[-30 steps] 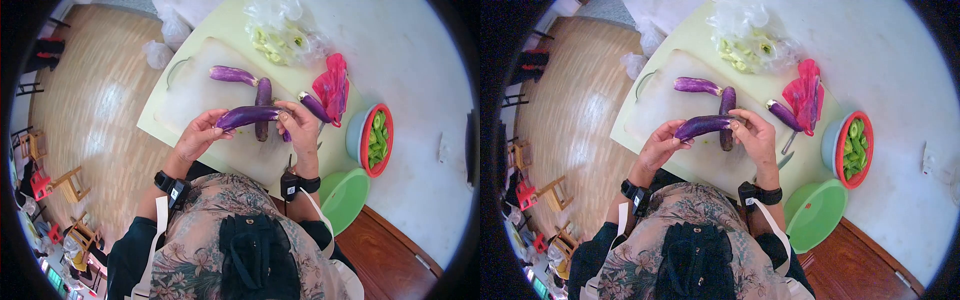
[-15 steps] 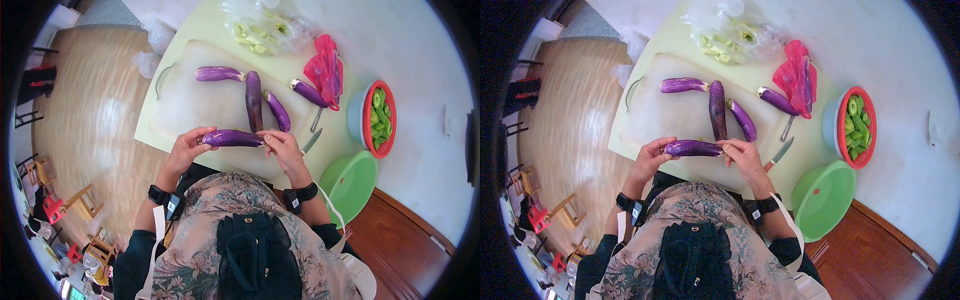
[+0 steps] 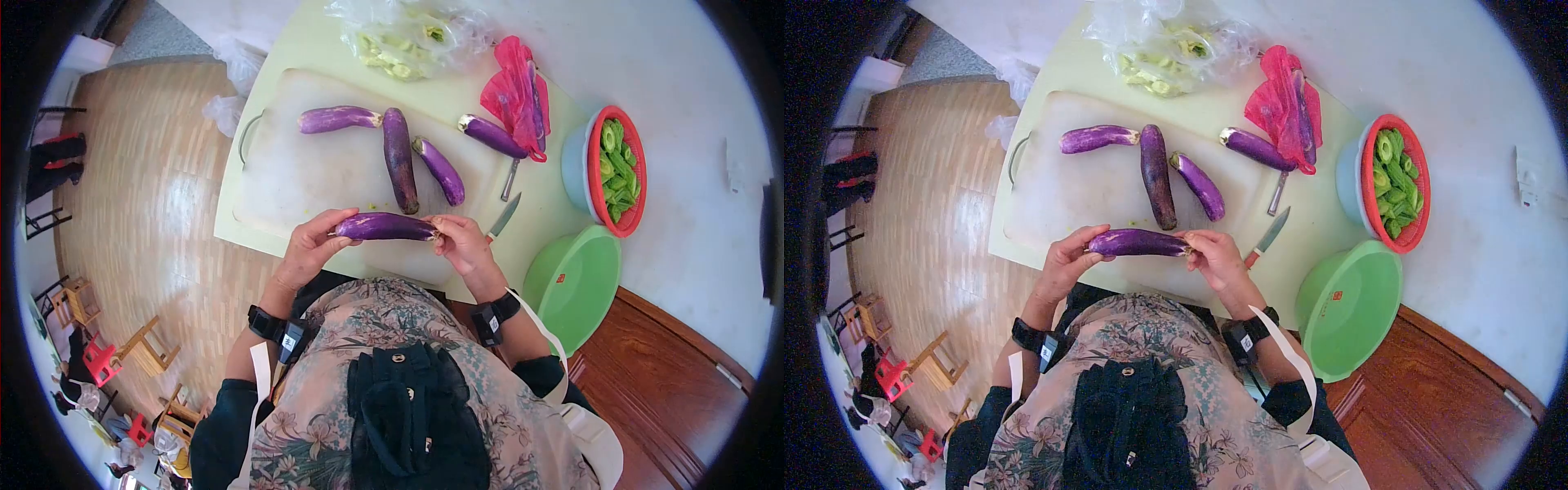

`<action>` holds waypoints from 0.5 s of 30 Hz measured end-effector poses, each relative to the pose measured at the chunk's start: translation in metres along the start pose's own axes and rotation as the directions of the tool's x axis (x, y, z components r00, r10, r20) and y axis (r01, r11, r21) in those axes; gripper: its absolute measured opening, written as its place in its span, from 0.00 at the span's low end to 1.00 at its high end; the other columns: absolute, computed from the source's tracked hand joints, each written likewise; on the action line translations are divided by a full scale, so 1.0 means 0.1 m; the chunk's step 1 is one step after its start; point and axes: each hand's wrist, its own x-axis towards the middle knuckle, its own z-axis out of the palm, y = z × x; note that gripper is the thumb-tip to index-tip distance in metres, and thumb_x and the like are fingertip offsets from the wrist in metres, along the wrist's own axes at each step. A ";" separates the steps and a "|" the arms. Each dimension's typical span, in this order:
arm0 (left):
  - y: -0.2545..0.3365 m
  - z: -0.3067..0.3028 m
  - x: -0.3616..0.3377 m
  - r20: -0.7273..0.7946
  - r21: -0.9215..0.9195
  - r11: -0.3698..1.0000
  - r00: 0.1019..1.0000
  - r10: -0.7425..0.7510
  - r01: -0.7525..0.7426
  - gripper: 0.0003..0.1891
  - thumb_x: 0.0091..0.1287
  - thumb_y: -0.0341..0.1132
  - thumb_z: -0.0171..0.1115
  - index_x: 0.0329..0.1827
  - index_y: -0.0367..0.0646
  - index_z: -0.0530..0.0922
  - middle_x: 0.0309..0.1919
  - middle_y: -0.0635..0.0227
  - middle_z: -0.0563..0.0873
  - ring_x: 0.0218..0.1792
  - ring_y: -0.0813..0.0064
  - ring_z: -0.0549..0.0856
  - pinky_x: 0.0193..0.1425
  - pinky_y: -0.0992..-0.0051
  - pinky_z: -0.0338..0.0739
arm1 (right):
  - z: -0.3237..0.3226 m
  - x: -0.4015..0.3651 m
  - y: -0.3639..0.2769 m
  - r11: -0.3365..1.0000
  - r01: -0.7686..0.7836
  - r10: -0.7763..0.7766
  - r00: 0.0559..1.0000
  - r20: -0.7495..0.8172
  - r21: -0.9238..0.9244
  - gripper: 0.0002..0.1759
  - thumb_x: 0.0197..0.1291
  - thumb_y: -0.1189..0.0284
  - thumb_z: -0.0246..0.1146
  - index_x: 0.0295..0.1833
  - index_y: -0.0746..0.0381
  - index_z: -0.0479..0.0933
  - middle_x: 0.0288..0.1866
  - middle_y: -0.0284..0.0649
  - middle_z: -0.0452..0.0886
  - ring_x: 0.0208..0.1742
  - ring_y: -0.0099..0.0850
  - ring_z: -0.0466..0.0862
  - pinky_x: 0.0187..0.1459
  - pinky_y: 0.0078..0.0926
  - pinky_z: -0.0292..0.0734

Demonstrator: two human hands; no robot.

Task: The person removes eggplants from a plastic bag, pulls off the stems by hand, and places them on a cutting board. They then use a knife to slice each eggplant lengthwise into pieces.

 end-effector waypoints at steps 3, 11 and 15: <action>0.03 0.01 0.03 0.029 0.024 0.999 0.999 0.023 -0.023 0.22 0.64 0.24 0.60 0.63 0.36 0.72 0.52 0.62 0.78 0.51 0.71 0.80 0.58 0.71 0.78 | -0.04 0.00 0.01 0.998 -0.035 0.035 0.999 0.005 0.059 0.13 0.61 0.75 0.60 0.46 0.74 0.79 0.29 0.36 0.80 0.23 0.20 0.76 0.24 0.20 0.72; 0.11 0.01 0.08 0.108 0.080 0.993 0.991 0.082 -0.091 0.21 0.65 0.23 0.59 0.62 0.36 0.72 0.53 0.60 0.77 0.52 0.70 0.79 0.58 0.73 0.77 | -0.10 0.00 0.07 0.985 -0.090 0.098 0.994 -0.044 0.146 0.10 0.62 0.73 0.60 0.44 0.70 0.78 0.28 0.34 0.79 0.23 0.19 0.74 0.22 0.17 0.66; 0.10 0.04 0.14 0.122 0.165 0.970 0.979 0.161 -0.180 0.21 0.63 0.19 0.58 0.61 0.37 0.74 0.55 0.60 0.76 0.55 0.70 0.78 0.58 0.74 0.77 | -0.15 0.05 0.11 0.957 -0.141 0.146 0.989 -0.002 0.255 0.11 0.62 0.74 0.60 0.45 0.70 0.79 0.30 0.37 0.81 0.23 0.22 0.77 0.24 0.20 0.72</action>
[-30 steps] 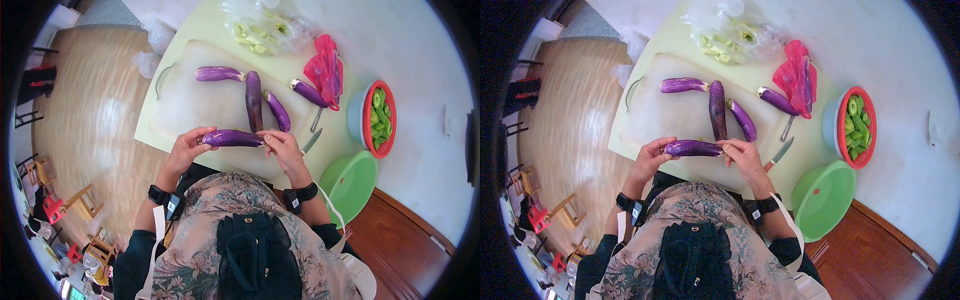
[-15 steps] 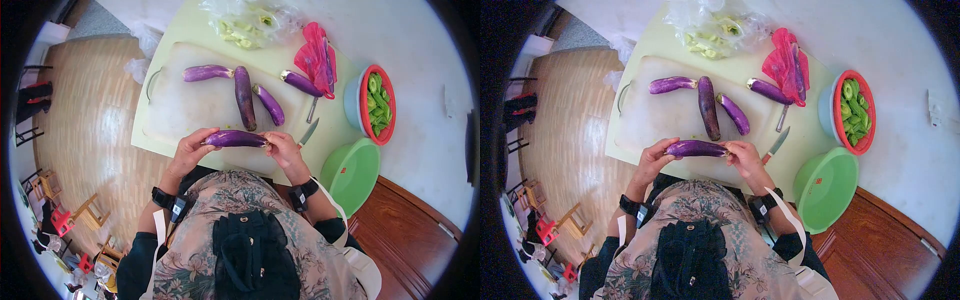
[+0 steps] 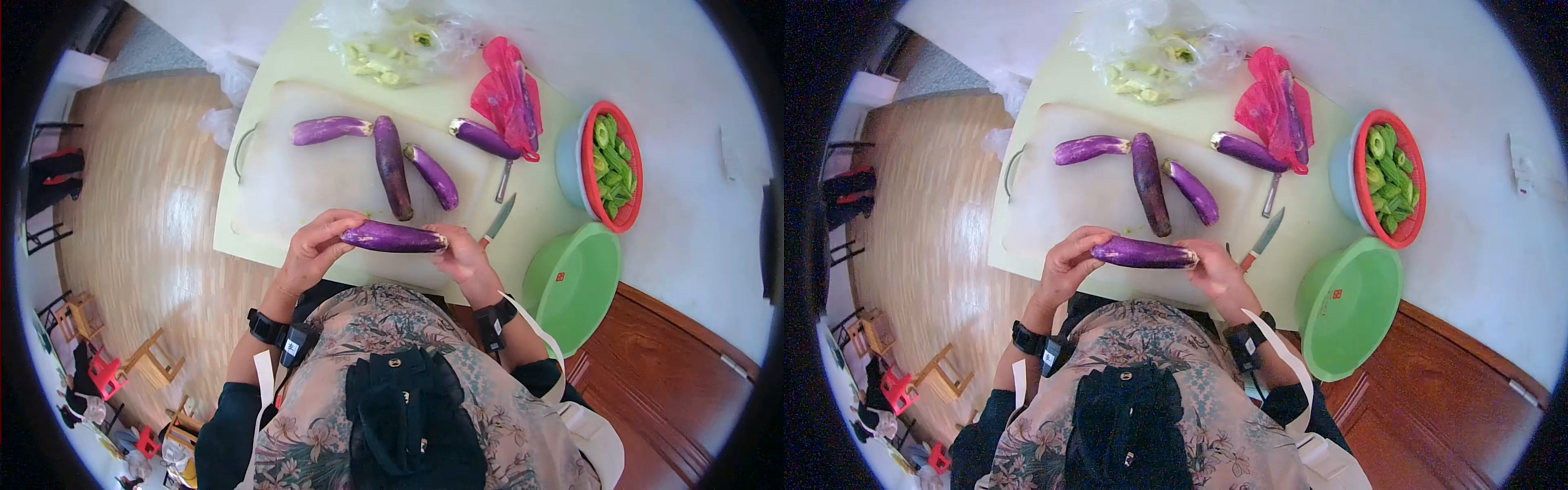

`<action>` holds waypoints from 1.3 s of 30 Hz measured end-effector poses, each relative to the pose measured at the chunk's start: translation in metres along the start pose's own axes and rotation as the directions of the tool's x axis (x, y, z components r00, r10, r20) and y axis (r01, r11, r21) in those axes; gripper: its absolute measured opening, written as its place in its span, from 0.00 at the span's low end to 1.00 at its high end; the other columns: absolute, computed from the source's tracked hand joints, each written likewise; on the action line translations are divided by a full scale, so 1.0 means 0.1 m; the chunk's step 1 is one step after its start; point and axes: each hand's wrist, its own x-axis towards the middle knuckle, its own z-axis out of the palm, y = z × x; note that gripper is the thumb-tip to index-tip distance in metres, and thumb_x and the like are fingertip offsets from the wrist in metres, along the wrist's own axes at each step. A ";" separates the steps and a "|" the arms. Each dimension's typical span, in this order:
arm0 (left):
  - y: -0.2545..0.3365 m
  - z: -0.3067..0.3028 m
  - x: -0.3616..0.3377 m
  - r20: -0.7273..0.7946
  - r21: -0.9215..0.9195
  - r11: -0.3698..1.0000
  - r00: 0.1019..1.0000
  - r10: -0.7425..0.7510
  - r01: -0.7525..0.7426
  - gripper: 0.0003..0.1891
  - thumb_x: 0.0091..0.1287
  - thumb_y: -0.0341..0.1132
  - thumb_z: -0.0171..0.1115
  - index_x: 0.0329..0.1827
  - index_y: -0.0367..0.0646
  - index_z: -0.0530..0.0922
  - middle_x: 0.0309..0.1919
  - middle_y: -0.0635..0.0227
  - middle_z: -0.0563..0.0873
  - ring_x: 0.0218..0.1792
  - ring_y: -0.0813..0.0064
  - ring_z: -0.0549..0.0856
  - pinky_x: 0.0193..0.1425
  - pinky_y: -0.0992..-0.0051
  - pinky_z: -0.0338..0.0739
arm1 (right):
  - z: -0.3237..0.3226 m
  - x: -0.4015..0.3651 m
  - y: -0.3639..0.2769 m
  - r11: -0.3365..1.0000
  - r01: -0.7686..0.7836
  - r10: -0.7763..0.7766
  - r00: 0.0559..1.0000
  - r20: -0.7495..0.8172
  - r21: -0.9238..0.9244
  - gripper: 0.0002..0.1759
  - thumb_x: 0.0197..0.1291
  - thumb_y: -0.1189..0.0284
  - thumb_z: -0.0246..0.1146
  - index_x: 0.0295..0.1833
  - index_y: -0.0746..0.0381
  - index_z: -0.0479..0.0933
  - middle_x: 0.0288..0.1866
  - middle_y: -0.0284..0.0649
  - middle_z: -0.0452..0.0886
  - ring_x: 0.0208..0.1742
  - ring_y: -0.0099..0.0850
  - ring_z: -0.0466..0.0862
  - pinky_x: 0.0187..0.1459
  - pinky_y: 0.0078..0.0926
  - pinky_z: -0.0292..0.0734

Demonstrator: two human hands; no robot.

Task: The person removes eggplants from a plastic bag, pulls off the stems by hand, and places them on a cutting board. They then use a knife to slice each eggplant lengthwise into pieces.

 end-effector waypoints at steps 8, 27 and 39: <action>-0.07 0.08 0.05 -0.059 -0.156 0.988 0.998 -0.027 0.017 0.22 0.60 0.16 0.58 0.58 0.38 0.76 0.55 0.61 0.77 0.58 0.71 0.76 0.58 0.75 0.76 | 0.27 0.06 0.02 0.960 0.227 -0.216 0.973 0.087 -0.166 0.11 0.63 0.73 0.59 0.46 0.68 0.79 0.35 0.37 0.82 0.31 0.23 0.80 0.29 0.23 0.77; -0.23 -0.39 0.04 -0.245 0.855 0.516 0.920 0.306 0.056 0.19 0.49 0.19 0.64 0.47 0.43 0.78 0.54 0.60 0.79 0.58 0.56 0.75 0.62 0.62 0.67 | 0.18 0.42 -0.90 -0.249 0.468 -0.647 0.571 0.505 -0.848 0.07 0.56 0.71 0.63 0.37 0.64 0.80 0.33 0.42 0.83 0.37 0.36 0.81 0.41 0.33 0.76; -0.22 -0.38 0.05 -0.272 0.848 0.528 0.894 0.357 0.048 0.16 0.53 0.21 0.62 0.46 0.43 0.79 0.51 0.62 0.79 0.56 0.58 0.76 0.59 0.63 0.66 | -0.04 0.76 -1.50 -0.503 -0.211 -0.701 0.666 0.253 -0.838 0.30 0.45 0.75 0.67 0.59 0.56 0.72 0.57 0.40 0.75 0.60 0.40 0.71 0.56 0.46 0.65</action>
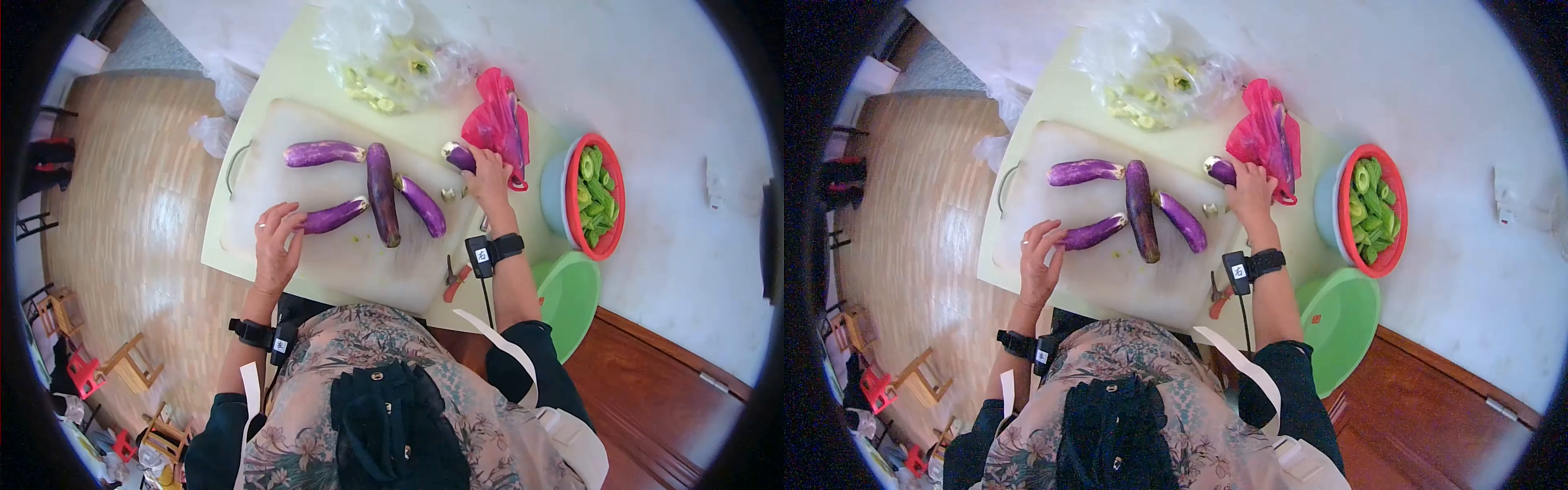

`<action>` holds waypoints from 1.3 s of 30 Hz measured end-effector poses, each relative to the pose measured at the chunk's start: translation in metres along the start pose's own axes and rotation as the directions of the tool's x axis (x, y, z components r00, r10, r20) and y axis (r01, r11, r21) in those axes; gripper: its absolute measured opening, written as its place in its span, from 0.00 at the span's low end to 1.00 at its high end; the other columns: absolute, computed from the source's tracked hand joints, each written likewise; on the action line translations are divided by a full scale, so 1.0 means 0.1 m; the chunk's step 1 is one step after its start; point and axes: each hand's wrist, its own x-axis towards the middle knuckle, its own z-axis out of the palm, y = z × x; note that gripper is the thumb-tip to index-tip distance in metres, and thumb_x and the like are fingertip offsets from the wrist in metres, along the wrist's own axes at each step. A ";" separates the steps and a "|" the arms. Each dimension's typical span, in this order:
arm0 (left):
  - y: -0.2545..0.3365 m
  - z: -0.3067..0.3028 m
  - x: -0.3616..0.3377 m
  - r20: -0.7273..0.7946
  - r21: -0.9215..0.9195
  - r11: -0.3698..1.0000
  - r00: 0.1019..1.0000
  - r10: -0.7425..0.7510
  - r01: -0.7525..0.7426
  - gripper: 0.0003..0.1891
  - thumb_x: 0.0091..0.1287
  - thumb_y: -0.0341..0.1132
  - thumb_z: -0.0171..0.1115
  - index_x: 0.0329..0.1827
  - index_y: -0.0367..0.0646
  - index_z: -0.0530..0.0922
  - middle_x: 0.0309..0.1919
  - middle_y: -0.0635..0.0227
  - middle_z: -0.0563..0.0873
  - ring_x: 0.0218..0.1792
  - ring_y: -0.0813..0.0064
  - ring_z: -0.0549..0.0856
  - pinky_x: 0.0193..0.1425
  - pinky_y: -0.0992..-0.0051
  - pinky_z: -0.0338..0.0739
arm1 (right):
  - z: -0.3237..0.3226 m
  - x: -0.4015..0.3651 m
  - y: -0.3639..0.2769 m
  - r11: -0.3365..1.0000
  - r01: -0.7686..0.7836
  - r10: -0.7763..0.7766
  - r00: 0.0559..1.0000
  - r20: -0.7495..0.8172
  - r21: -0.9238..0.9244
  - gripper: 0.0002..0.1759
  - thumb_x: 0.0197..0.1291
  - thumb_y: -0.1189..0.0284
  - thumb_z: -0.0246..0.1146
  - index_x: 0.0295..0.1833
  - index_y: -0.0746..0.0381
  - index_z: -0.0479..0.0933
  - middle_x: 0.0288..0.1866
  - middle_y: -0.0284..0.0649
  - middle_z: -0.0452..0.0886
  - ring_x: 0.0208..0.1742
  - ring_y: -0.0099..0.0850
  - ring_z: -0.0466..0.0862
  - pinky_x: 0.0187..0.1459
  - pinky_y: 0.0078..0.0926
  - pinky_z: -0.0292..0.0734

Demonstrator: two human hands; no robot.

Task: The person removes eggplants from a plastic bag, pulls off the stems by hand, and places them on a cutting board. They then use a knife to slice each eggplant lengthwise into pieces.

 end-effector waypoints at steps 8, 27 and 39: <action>0.06 -0.03 0.07 -0.070 -0.076 0.996 0.996 -0.053 0.047 0.14 0.55 0.20 0.61 0.45 0.42 0.79 0.48 0.63 0.82 0.52 0.60 0.78 0.56 0.65 0.69 | -0.74 -0.20 -0.06 0.223 0.060 -0.052 0.997 -0.050 0.973 0.24 0.61 0.79 0.57 0.64 0.69 0.67 0.62 0.47 0.74 0.60 0.33 0.76 0.59 0.37 0.72; 0.66 0.02 0.32 0.485 -0.785 0.453 0.874 0.022 0.424 0.25 0.71 0.37 0.55 0.69 0.40 0.63 0.50 0.62 0.82 0.49 0.73 0.82 0.54 0.73 0.76 | -0.69 -0.71 -1.01 -0.672 -0.193 -0.350 0.934 -0.077 0.714 0.37 0.61 0.74 0.60 0.73 0.63 0.53 0.70 0.62 0.60 0.70 0.54 0.64 0.69 0.51 0.60; 0.30 0.02 0.00 0.427 -0.821 0.267 0.853 -0.299 0.505 0.22 0.65 0.31 0.62 0.61 0.31 0.72 0.43 0.64 0.83 0.38 0.77 0.82 0.42 0.77 0.79 | -0.31 -0.84 -1.03 0.345 0.079 -0.261 0.965 0.015 0.935 0.30 0.56 0.77 0.60 0.66 0.63 0.66 0.64 0.50 0.70 0.64 0.43 0.72 0.65 0.36 0.65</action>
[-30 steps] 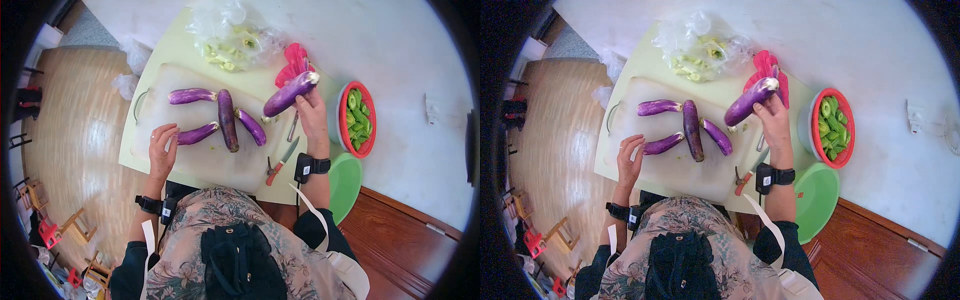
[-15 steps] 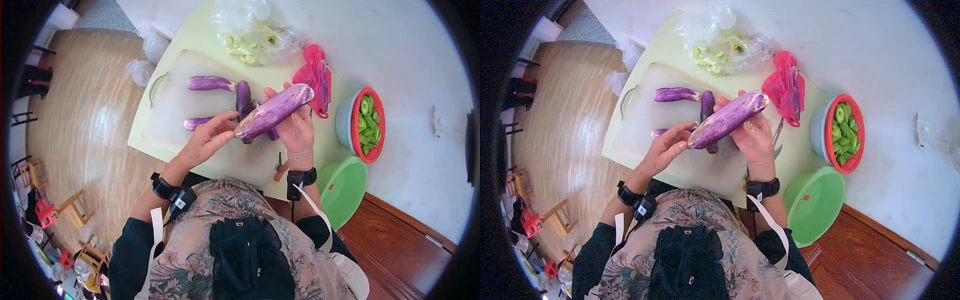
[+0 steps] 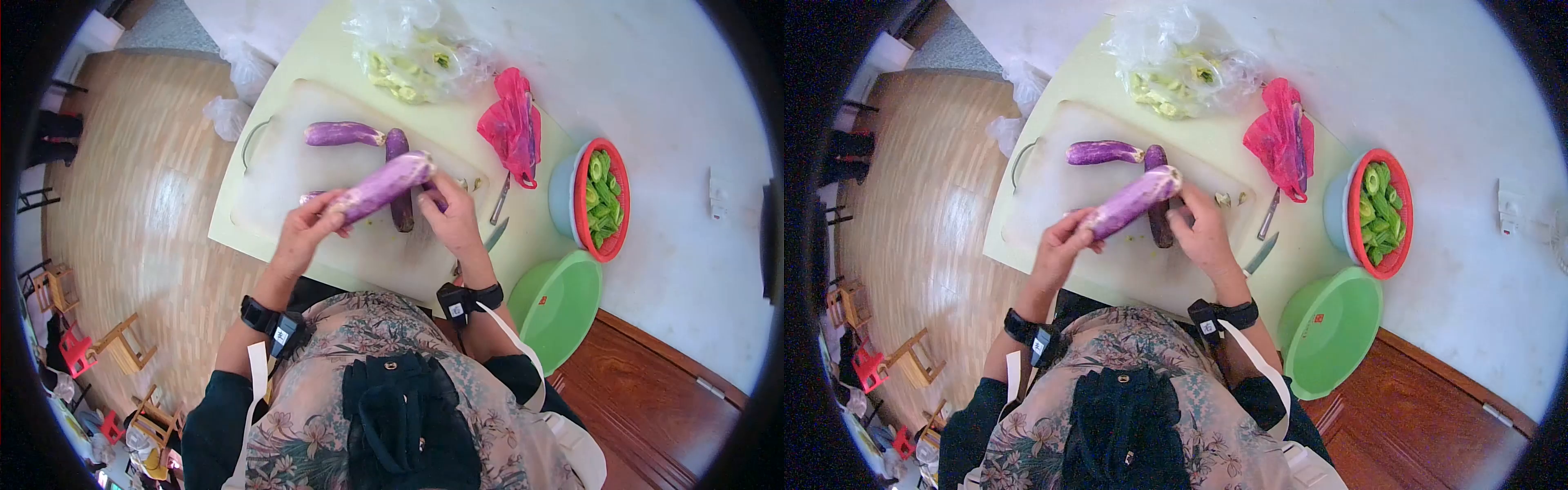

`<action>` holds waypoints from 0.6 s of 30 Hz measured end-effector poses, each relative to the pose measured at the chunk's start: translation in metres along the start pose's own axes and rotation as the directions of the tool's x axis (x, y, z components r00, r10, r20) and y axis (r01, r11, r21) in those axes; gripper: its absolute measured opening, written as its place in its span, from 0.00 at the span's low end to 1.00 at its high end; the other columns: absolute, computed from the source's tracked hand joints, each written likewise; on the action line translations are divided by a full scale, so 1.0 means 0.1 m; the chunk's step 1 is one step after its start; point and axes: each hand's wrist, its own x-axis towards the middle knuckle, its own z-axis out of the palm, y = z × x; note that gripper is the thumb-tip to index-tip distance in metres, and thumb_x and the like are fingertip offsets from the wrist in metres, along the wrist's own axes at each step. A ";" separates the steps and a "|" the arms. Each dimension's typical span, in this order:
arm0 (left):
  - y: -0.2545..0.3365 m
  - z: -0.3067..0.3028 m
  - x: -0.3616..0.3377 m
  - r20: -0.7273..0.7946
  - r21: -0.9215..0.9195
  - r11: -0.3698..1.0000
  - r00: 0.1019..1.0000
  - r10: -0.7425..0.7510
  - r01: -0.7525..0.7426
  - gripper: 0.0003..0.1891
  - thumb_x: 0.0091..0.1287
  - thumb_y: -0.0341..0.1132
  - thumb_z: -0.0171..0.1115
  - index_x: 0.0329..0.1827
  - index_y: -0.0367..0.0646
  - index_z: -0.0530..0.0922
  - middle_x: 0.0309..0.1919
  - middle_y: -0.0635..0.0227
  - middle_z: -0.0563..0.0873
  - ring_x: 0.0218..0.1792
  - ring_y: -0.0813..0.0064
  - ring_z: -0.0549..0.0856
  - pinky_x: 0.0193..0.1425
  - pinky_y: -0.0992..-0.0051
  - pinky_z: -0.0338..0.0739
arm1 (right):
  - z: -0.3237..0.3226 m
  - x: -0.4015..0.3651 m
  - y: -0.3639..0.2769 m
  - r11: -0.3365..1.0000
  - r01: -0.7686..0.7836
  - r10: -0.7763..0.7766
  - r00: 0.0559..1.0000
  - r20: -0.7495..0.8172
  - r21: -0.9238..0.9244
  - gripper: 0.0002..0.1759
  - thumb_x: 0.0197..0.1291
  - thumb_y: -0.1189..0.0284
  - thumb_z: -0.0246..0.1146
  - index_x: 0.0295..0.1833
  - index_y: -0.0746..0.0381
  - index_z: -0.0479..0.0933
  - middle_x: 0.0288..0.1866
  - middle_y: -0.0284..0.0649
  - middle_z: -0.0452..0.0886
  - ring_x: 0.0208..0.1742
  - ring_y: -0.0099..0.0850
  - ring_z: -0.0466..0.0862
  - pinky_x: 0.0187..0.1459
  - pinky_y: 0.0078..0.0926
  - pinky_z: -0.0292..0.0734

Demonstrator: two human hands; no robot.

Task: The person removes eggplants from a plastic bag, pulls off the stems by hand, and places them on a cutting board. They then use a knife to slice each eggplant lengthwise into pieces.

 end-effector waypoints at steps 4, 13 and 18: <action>0.06 -0.37 -0.01 -0.158 0.193 0.981 0.986 0.058 -0.027 0.22 0.65 0.31 0.63 0.61 0.32 0.73 0.44 0.65 0.83 0.40 0.78 0.82 0.45 0.77 0.78 | -0.24 -0.09 0.38 0.826 -0.129 -0.071 0.942 -0.328 -0.548 0.25 0.50 0.74 0.65 0.57 0.64 0.73 0.53 0.49 0.76 0.55 0.48 0.73 0.60 0.40 0.67; 0.28 -0.69 0.25 0.020 0.805 0.582 0.986 0.164 -0.113 0.22 0.57 0.29 0.66 0.56 0.40 0.77 0.46 0.63 0.81 0.48 0.67 0.77 0.51 0.72 0.71 | -0.22 -0.14 0.82 0.723 -0.098 -0.064 0.976 -0.207 -0.684 0.31 0.43 0.68 0.69 0.57 0.64 0.74 0.52 0.48 0.71 0.55 0.47 0.72 0.58 0.38 0.70; 0.19 -0.66 0.26 0.128 0.896 0.364 0.932 0.340 -0.256 0.24 0.55 0.31 0.66 0.57 0.41 0.76 0.53 0.60 0.78 0.55 0.58 0.75 0.60 0.66 0.66 | -0.24 -0.16 0.63 0.901 -0.247 0.131 0.939 -0.319 -0.356 0.28 0.46 0.69 0.67 0.55 0.67 0.75 0.50 0.44 0.72 0.51 0.38 0.76 0.54 0.30 0.71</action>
